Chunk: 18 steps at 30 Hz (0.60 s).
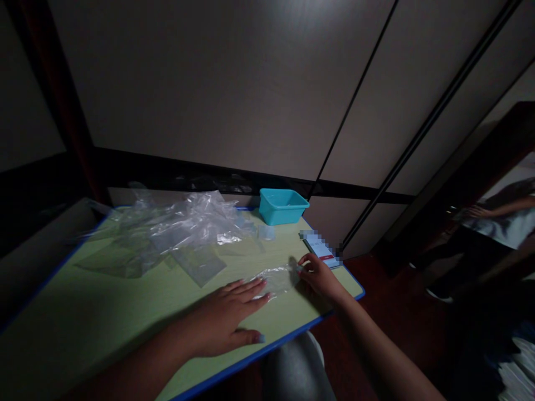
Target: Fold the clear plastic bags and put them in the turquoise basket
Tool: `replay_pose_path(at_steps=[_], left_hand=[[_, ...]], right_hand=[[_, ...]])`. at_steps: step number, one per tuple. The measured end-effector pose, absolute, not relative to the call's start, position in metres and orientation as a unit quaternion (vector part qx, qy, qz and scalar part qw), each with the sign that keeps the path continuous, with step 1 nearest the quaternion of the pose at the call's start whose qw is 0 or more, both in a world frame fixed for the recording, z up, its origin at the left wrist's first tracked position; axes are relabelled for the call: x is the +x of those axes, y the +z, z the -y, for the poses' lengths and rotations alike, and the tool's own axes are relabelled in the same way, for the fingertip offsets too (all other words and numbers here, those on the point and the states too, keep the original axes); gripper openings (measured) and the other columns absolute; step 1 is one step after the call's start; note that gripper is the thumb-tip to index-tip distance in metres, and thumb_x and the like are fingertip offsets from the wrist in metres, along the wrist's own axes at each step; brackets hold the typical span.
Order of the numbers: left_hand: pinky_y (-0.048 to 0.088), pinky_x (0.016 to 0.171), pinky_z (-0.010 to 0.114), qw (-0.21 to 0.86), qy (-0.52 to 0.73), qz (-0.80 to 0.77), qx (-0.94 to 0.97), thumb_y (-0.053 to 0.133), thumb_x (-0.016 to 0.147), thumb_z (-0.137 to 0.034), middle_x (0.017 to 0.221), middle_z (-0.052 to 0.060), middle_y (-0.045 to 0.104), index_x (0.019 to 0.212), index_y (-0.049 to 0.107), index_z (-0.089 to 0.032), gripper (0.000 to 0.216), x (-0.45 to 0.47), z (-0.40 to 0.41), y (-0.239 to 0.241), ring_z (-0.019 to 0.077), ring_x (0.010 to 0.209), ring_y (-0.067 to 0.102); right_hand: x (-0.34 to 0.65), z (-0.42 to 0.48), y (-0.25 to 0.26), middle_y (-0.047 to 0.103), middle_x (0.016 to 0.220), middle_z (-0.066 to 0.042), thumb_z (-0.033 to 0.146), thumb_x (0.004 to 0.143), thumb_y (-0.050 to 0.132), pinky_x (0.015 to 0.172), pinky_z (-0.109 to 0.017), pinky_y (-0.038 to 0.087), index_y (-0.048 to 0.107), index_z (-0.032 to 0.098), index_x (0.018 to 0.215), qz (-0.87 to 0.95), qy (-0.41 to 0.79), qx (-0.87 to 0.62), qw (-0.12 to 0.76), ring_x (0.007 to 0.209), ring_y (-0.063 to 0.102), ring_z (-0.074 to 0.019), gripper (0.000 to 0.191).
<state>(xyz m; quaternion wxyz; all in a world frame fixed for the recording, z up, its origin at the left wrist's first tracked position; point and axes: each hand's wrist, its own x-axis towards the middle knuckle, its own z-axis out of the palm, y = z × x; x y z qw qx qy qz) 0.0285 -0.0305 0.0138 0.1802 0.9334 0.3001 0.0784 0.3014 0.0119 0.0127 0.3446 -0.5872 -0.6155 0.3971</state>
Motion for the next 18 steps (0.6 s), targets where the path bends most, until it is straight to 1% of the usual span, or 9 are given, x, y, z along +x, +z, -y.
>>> replay_pose_path(at_steps=[2, 4, 7, 10, 14, 18], left_hand=[[0.02, 0.11, 0.044, 0.188, 0.088, -0.301, 0.931, 0.037, 0.085, -0.063, 0.149, 0.003, 0.019, 0.142, 0.022, -0.03, 0.068, 0.028, 0.031, 0.015, 0.0245, 0.136, 0.02], [0.023, 0.11, 0.041, 0.198, 0.101, -0.307, 0.925, 0.035, 0.086, -0.061, 0.149, 0.003, 0.022, 0.143, 0.021, -0.027, 0.068, 0.028, 0.031, 0.016, 0.0233, 0.136, 0.024], [0.025, 0.109, 0.041, 0.2, 0.113, -0.316, 0.92, 0.038, 0.085, -0.061, 0.147, 0.005, 0.029, 0.141, 0.027, -0.025, 0.067, 0.028, 0.032, 0.018, 0.0239, 0.134, 0.028], [0.024, 0.109, 0.042, 0.2, 0.116, -0.321, 0.918, 0.042, 0.084, -0.06, 0.145, 0.005, 0.033, 0.137, 0.034, -0.025, 0.064, 0.029, 0.033, 0.019, 0.0255, 0.133, 0.03], [0.026, 0.109, 0.043, 0.202, 0.119, -0.328, 0.915, 0.047, 0.083, -0.057, 0.145, 0.006, 0.035, 0.134, 0.039, -0.024, 0.061, 0.03, 0.035, 0.022, 0.0271, 0.131, 0.032], [0.028, 0.107, 0.043, 0.202, 0.119, -0.324, 0.917, 0.05, 0.081, -0.056, 0.144, 0.006, 0.035, 0.131, 0.043, -0.025, 0.059, 0.03, 0.037, 0.024, 0.0287, 0.131, 0.031]], right_hand=[[0.3, -0.013, 0.011, 0.046, 0.055, 0.01, 0.032, 0.073, 0.06, 0.032, -0.016, 0.026, 0.045, 0.022, 0.086, 0.62, 0.407, -0.554, 0.377, 0.036, 0.039, -0.0063, 0.022], [0.298, -0.013, 0.011, 0.043, 0.054, 0.01, 0.032, 0.072, 0.061, 0.035, -0.017, 0.028, 0.045, 0.022, 0.085, 0.613, 0.425, -0.517, 0.42, 0.04, 0.038, -0.0064, 0.023], [0.294, -0.011, 0.014, 0.044, 0.06, 0.007, 0.033, 0.071, 0.065, 0.044, -0.018, 0.036, 0.047, 0.022, 0.083, 0.591, 0.441, -0.474, 0.481, 0.049, 0.042, -0.008, 0.025], [0.287, -0.006, 0.017, 0.046, 0.068, 0.005, 0.034, 0.071, 0.068, 0.052, -0.021, 0.042, 0.049, 0.022, 0.083, 0.567, 0.455, -0.454, 0.515, 0.058, 0.046, -0.0095, 0.025], [0.278, 0.001, 0.023, 0.047, 0.07, 0.005, 0.033, 0.07, 0.069, 0.054, -0.022, 0.042, 0.051, 0.022, 0.081, 0.533, 0.477, -0.44, 0.543, 0.059, 0.046, -0.0092, 0.024], [0.272, 0.006, 0.03, 0.047, 0.072, 0.004, 0.03, 0.072, 0.069, 0.057, -0.022, 0.042, 0.052, 0.022, 0.082, 0.523, 0.474, -0.418, 0.572, 0.061, 0.046, -0.0095, 0.021]])
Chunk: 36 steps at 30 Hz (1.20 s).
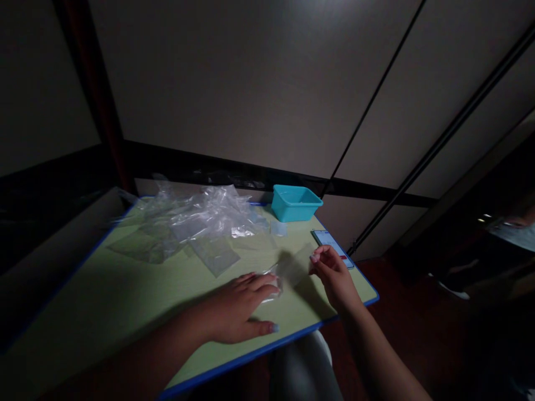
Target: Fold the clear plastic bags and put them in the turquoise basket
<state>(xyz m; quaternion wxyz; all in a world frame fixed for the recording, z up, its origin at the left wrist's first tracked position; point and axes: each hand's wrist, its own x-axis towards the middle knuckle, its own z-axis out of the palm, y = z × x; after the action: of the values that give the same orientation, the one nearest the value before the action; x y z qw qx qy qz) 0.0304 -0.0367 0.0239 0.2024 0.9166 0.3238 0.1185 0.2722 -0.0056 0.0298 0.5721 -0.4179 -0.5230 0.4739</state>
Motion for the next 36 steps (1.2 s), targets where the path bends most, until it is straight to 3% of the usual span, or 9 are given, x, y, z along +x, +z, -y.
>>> replay_pose_path(at_steps=[7, 13, 18, 22, 28, 36], left_hand=[[0.028, 0.106, 0.046, 0.182, 0.104, -0.339, 0.917, 0.058, 0.076, -0.054, 0.146, 0.009, 0.03, 0.136, 0.037, -0.027, 0.069, 0.031, 0.039, 0.022, 0.0326, 0.132, 0.029], [0.027, 0.106, 0.047, 0.168, 0.076, -0.344, 0.921, 0.054, 0.078, -0.057, 0.147, 0.011, 0.028, 0.138, 0.033, -0.025, 0.071, 0.033, 0.039, 0.024, 0.0337, 0.132, 0.029], [0.021, 0.109, 0.047, 0.172, 0.048, -0.342, 0.922, 0.052, 0.077, -0.06, 0.15, 0.011, 0.02, 0.141, 0.027, -0.023, 0.079, 0.033, 0.038, 0.024, 0.0329, 0.135, 0.021], [0.018, 0.11, 0.047, 0.188, 0.048, -0.347, 0.918, 0.052, 0.076, -0.063, 0.151, 0.01, 0.016, 0.142, 0.025, -0.024, 0.082, 0.032, 0.039, 0.022, 0.0335, 0.136, 0.018], [0.015, 0.111, 0.045, 0.19, 0.047, -0.338, 0.921, 0.048, 0.078, -0.064, 0.151, 0.009, 0.013, 0.142, 0.025, -0.024, 0.08, 0.032, 0.038, 0.021, 0.0291, 0.137, 0.013], [0.012, 0.111, 0.045, 0.191, 0.053, -0.328, 0.924, 0.048, 0.078, -0.064, 0.151, 0.007, 0.012, 0.142, 0.025, -0.025, 0.078, 0.031, 0.035, 0.018, 0.027, 0.138, 0.009]], right_hand=[[0.25, 0.007, 0.041, 0.049, 0.073, 0.003, 0.028, 0.073, 0.068, 0.061, -0.023, 0.041, 0.052, 0.022, 0.082, 0.548, 0.469, -0.377, 0.581, 0.065, 0.046, -0.011, 0.019], [0.229, 0.004, 0.037, 0.051, 0.076, 0.002, 0.031, 0.072, 0.069, 0.065, -0.023, 0.042, 0.056, 0.023, 0.083, 0.524, 0.518, -0.318, 0.597, 0.07, 0.048, -0.0113, 0.019], [0.232, 0.009, 0.013, 0.056, 0.106, -0.003, 0.048, 0.071, 0.065, 0.078, -0.031, 0.045, 0.059, 0.028, 0.1, 0.341, 0.577, -0.327, 0.666, 0.102, 0.05, -0.0182, 0.036], [0.239, 0.016, 0.001, 0.052, 0.123, 0.0, 0.038, 0.064, 0.073, 0.087, -0.031, 0.042, 0.061, 0.029, 0.102, 0.267, 0.583, -0.364, 0.676, 0.117, 0.042, -0.0184, 0.041], [0.254, 0.031, 0.0, 0.059, 0.106, 0.002, 0.024, 0.06, 0.075, 0.087, -0.033, 0.045, 0.061, 0.028, 0.097, 0.176, 0.537, -0.421, 0.709, 0.107, 0.051, -0.0168, 0.039], [0.276, 0.041, 0.002, 0.063, 0.087, -0.001, 0.018, 0.062, 0.071, 0.081, -0.036, 0.05, 0.057, 0.024, 0.091, 0.108, 0.591, -0.408, 0.688, 0.089, 0.062, -0.0186, 0.033]])
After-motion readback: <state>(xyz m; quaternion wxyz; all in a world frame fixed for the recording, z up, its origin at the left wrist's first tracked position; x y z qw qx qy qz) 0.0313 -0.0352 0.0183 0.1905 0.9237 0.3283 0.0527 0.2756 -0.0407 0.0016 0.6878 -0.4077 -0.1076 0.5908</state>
